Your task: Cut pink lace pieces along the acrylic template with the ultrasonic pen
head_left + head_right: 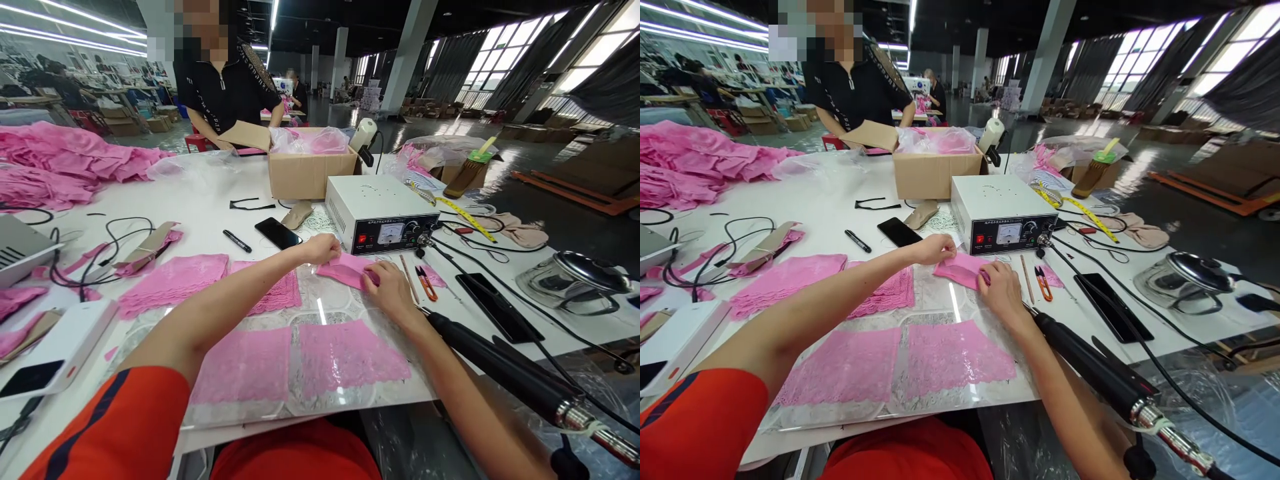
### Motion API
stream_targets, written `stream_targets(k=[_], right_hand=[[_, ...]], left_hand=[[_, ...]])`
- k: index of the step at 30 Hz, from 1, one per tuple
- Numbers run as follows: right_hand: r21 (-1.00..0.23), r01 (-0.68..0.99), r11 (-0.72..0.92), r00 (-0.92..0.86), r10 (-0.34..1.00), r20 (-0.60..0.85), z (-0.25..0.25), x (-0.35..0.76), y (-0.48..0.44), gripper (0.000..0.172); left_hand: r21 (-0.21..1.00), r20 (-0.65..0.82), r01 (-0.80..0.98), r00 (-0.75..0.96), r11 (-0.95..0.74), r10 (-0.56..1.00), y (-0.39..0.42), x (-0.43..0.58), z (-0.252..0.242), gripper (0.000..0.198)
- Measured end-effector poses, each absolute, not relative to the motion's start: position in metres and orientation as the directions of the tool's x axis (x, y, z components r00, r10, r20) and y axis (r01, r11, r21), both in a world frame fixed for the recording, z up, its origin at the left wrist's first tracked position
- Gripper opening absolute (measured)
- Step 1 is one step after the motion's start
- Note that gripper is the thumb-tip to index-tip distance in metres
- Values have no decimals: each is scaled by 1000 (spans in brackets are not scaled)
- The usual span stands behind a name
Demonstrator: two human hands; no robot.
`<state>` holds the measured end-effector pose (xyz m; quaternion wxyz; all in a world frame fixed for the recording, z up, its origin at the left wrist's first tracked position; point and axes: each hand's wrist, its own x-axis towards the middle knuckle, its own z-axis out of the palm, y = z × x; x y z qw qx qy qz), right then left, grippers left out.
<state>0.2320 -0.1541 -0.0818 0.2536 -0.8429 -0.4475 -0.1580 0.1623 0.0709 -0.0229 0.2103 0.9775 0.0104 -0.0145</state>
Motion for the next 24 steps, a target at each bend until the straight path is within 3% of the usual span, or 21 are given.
stream_targets(k=[14, 24], right_hand=[[-377, 761, -528, 639, 511, 575, -84, 242, -154, 20], [-449, 790, -417, 605, 413, 681, -68, 242, -156, 21]], left_hand=[[553, -128, 105, 991, -826, 41, 66, 166, 2, 35], [613, -117, 124, 991, -780, 66, 66, 161, 10, 34]])
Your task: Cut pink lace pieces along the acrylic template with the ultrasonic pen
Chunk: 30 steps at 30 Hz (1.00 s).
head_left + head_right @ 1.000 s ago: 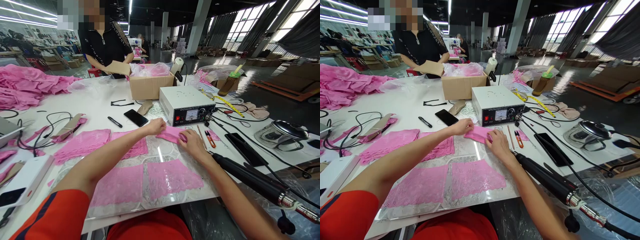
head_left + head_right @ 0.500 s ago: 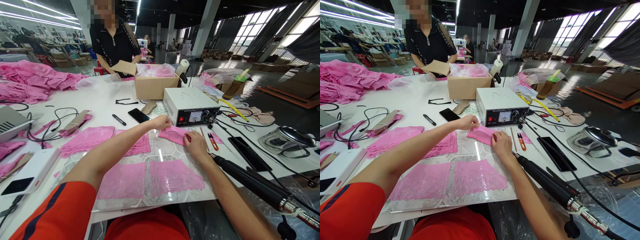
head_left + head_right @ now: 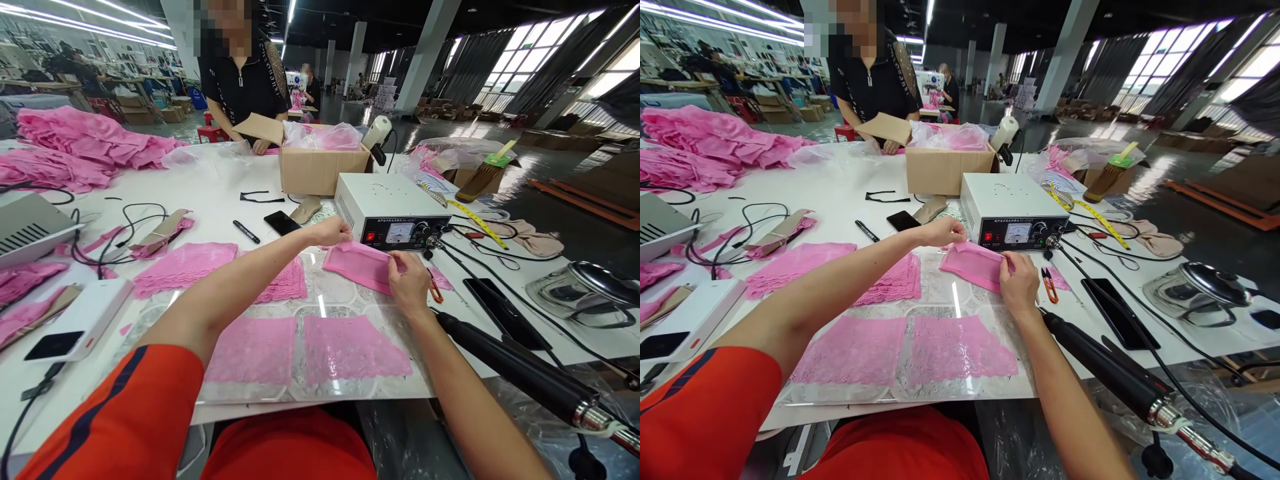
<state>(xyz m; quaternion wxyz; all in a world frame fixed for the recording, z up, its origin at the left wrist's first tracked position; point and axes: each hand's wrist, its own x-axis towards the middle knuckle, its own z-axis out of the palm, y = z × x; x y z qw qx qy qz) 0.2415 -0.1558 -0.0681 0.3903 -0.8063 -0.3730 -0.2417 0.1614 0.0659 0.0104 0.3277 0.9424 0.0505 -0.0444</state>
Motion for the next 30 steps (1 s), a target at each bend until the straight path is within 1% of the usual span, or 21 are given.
stream_targets(k=[4, 6, 9, 12, 14, 17, 21, 24, 26, 30], right_hand=[[-418, 853, -312, 521, 462, 718, -57, 226, -170, 21], [-400, 880, -254, 474, 513, 716, -54, 213, -185, 19], [-358, 923, -143, 364, 628, 688, -58, 188, -212, 15], [-286, 958, -7, 195, 747, 635, -68, 165, -238, 22], [-272, 962, 35, 137, 798, 587, -74, 153, -252, 27], [-280, 959, 49, 116, 831, 543, -80, 145, -265, 30], [-292, 956, 36, 125, 848, 515, -82, 145, -275, 30], [-306, 952, -13, 177, 840, 513, -80, 146, -281, 31], [-327, 942, -68, 239, 822, 516, -79, 145, -286, 30], [-378, 914, -149, 348, 766, 540, -77, 143, -293, 26]], left_hand=[[615, -107, 97, 993, -782, 39, 63, 143, 25, 18], [622, -120, 74, 993, -779, -1, 60, 127, 32, 16], [646, -192, 51, 977, -761, -97, 48, 96, 30, 14], [678, -284, 46, 937, -733, -204, 29, 64, 17, 11], [693, -329, 42, 906, -720, -264, 14, 45, 6, 10], [690, -352, 26, 885, -723, -304, -7, 24, -5, 13], [648, -307, -1, 915, -762, -262, -25, 7, -9, 19], [609, -263, -28, 936, -793, -235, -30, 0, -10, 22], [565, -243, -62, 940, -822, -238, -31, -3, -10, 22], [440, -239, -116, 941, -891, -240, -36, 1, -11, 15]])
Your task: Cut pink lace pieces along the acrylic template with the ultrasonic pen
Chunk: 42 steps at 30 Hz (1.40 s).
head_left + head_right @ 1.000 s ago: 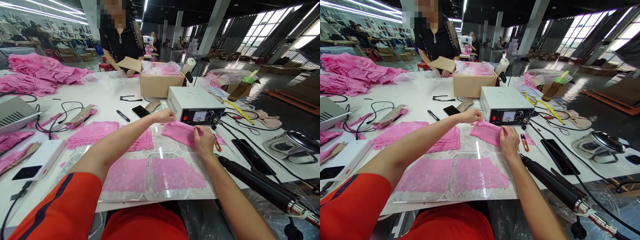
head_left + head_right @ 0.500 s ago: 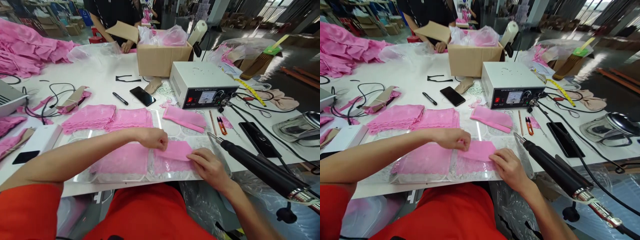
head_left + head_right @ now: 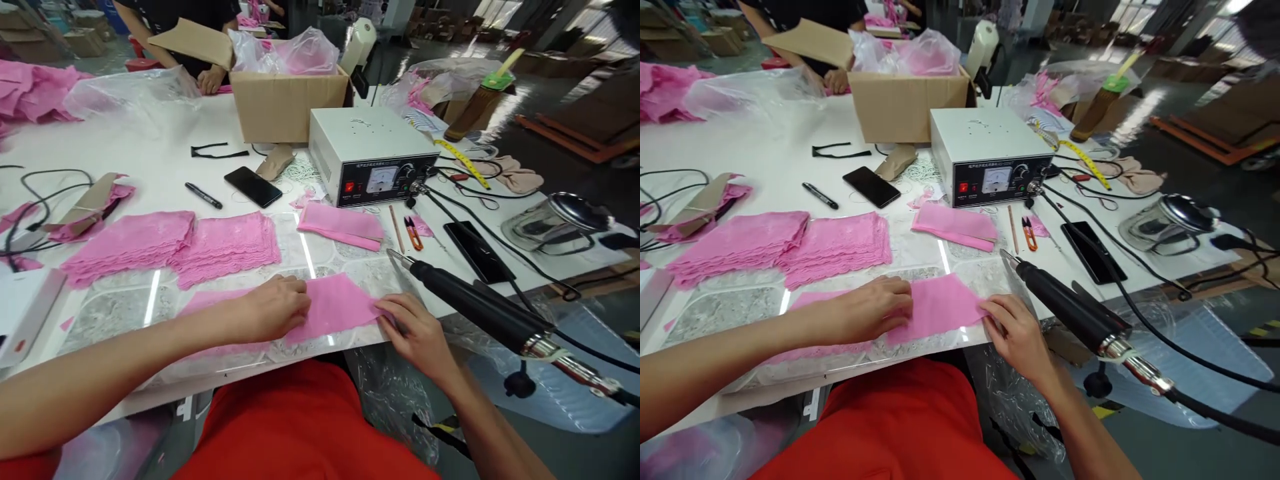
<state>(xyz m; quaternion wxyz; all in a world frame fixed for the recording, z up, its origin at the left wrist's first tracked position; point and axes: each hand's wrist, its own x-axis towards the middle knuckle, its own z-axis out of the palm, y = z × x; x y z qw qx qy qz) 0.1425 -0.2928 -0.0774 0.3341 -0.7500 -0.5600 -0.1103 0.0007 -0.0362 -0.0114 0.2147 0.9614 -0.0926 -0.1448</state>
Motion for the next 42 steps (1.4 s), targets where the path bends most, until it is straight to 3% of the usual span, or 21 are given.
stream_targets(k=[6, 12, 16, 25, 32, 38, 42], right_hand=[[-447, 872, -199, 437, 727, 530, -81, 142, -295, 22], [-488, 848, -206, 475, 703, 529, -86, 140, -296, 20], [-483, 851, -203, 472, 700, 536, -86, 141, -296, 19], [-495, 847, -193, 470, 706, 529, -88, 142, -296, 21], [-483, 837, -258, 519, 656, 549, -86, 136, -300, 30], [-425, 886, -185, 433, 657, 617, -66, 123, -291, 18], [-404, 902, -152, 383, 712, 588, -55, 96, -253, 13]], left_hand=[[432, -120, -157, 966, -888, -229, -77, 37, -20, 12], [439, -146, -121, 968, -890, -204, -112, 71, -32, 28], [458, -176, -99, 964, -884, -199, -119, 77, -38, 14], [639, -184, -13, 968, -769, -170, -110, 79, -44, 17], [815, -156, 112, 987, -569, -30, -98, 79, -35, 14], [937, -197, 238, 964, -254, 179, -62, 45, -23, 11], [969, -230, 246, 925, -17, 302, -39, 10, -22, 27]])
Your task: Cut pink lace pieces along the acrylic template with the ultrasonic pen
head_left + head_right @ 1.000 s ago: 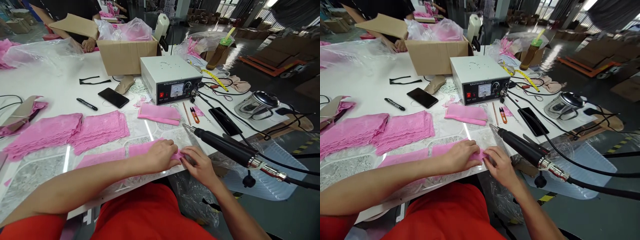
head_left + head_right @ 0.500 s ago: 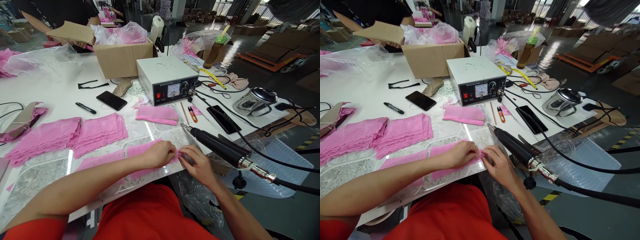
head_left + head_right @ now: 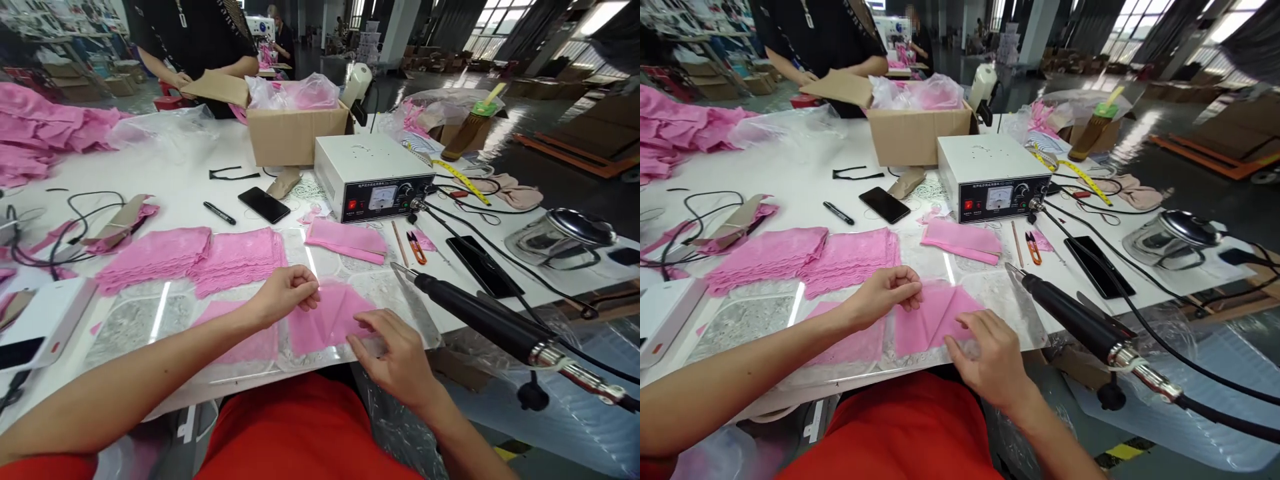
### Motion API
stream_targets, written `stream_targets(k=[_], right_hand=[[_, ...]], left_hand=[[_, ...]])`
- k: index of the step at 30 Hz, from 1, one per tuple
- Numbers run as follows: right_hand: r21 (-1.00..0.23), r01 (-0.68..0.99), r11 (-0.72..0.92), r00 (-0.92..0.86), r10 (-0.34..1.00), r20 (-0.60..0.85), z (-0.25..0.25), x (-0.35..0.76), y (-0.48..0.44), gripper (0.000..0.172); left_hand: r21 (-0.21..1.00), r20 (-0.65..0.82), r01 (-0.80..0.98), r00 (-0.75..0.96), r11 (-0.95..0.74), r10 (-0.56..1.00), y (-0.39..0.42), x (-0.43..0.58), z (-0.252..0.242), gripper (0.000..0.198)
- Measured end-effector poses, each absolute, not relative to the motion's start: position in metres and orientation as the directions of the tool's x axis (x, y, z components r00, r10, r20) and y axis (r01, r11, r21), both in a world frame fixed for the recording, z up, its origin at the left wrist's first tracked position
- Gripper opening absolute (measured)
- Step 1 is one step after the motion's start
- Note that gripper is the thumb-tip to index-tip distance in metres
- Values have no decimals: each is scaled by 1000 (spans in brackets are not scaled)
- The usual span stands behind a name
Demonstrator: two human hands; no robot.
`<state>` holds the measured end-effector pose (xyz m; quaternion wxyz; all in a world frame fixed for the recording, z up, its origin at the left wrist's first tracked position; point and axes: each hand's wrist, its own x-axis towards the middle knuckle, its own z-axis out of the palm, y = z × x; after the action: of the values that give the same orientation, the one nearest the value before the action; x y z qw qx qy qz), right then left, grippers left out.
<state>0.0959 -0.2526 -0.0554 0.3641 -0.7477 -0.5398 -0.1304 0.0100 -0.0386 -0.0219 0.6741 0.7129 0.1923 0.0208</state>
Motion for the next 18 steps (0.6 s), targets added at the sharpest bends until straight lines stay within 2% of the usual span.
stream_targets(k=[4, 8, 11, 13, 15, 18], right_hand=[[-338, 919, -200, 365, 755, 544, -60, 68, -204, 26], [-261, 948, -181, 296, 802, 519, -67, 55, -176, 8], [-255, 962, -94, 212, 847, 487, -68, 50, -166, 8], [-258, 966, -10, 139, 862, 487, -67, 46, -160, 9], [-244, 967, 75, 59, 864, 500, -67, 40, -155, 11], [-237, 957, 169, -32, 870, 491, -67, 33, -148, 14]], left_hand=[[966, -252, 201, 876, 163, 412, -24, -24, -23, 39], [946, -289, 156, 806, 286, 517, -11, -61, -23, 39], [936, -303, 122, 755, 329, 582, -2, -95, -26, 37], [959, -260, 117, 728, 259, 634, 1, -119, -31, 33], [984, -143, 177, 688, 27, 711, 2, -144, -38, 26], [892, 40, 332, 618, -307, 785, -1, -173, -48, 20]])
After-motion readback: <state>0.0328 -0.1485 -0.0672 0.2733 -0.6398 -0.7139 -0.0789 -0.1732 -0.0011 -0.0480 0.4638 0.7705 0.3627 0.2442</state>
